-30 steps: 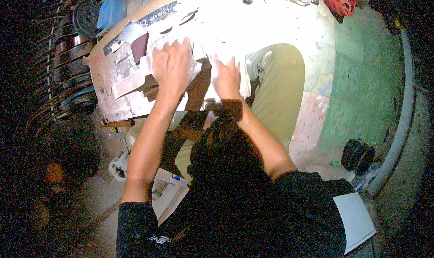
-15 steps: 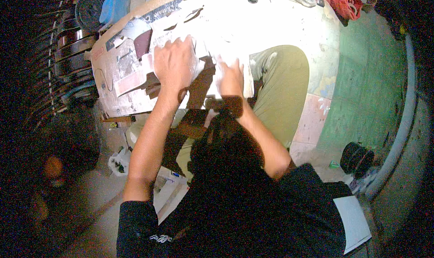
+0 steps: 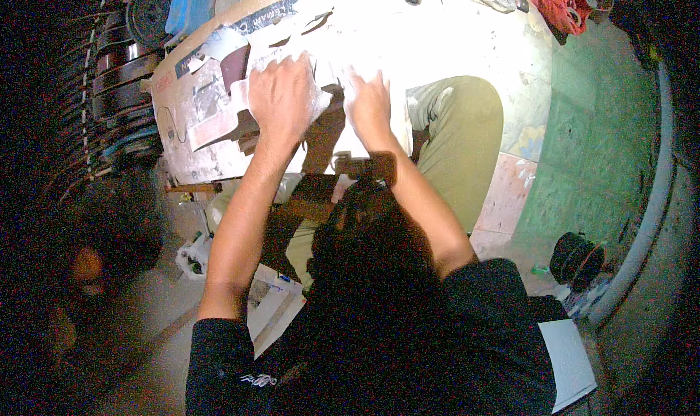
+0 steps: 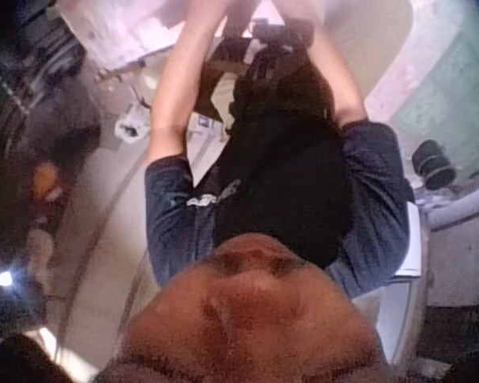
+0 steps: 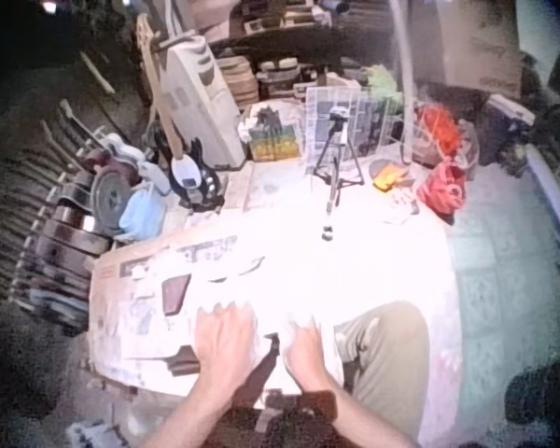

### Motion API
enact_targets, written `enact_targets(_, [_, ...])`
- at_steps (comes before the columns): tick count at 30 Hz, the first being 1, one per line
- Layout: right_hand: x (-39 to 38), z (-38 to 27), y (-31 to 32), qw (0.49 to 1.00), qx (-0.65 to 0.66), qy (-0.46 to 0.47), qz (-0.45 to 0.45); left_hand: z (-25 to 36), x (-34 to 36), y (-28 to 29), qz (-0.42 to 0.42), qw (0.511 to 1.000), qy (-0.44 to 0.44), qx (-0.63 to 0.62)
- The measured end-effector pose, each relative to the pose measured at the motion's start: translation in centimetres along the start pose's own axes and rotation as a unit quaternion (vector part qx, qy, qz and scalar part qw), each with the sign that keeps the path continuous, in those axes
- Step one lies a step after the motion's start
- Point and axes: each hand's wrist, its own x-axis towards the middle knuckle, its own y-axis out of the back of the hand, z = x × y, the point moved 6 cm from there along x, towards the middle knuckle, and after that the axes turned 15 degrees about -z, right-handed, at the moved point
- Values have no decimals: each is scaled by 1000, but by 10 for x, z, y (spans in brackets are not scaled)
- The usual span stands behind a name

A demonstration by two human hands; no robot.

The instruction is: The person sands the surfaces and edges of a wooden electric guitar body using a sanding block and sandpaper by hand.

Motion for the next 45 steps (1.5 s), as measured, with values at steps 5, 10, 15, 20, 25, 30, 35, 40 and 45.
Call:
enact_targets(5, [6,3,3,999,39,-19,-31,-1,2,-1,-12,1000,9,14])
enact_targets(10, [-15,-7,-1,999,-10,44,22,-8,-1,-2,3,1000,8,6])
enact_targets(15, [56,-5,21,996,-51,13,-76,3,4,0,19,1000,5,12])
enact_targets(20, [56,42,47,996,7,35,85,-1,2,0,18,999,21,33])
enact_targets(25, [-20,13,34,980,-48,-37,-188,-8,-3,0,34,999,19,37])
enact_targets(30, [-22,14,-5,967,-139,-11,-213,0,-8,-1,25,998,28,48])
enact_targets(35, [-8,19,2,973,-146,-19,-179,6,-9,0,29,998,27,47])
enact_targets(40, [-55,24,3,950,-138,-11,-279,2,-9,-9,12,998,41,50])
enact_targets(45, [-60,18,32,985,60,-67,-147,-7,-8,-8,10,1000,8,25])
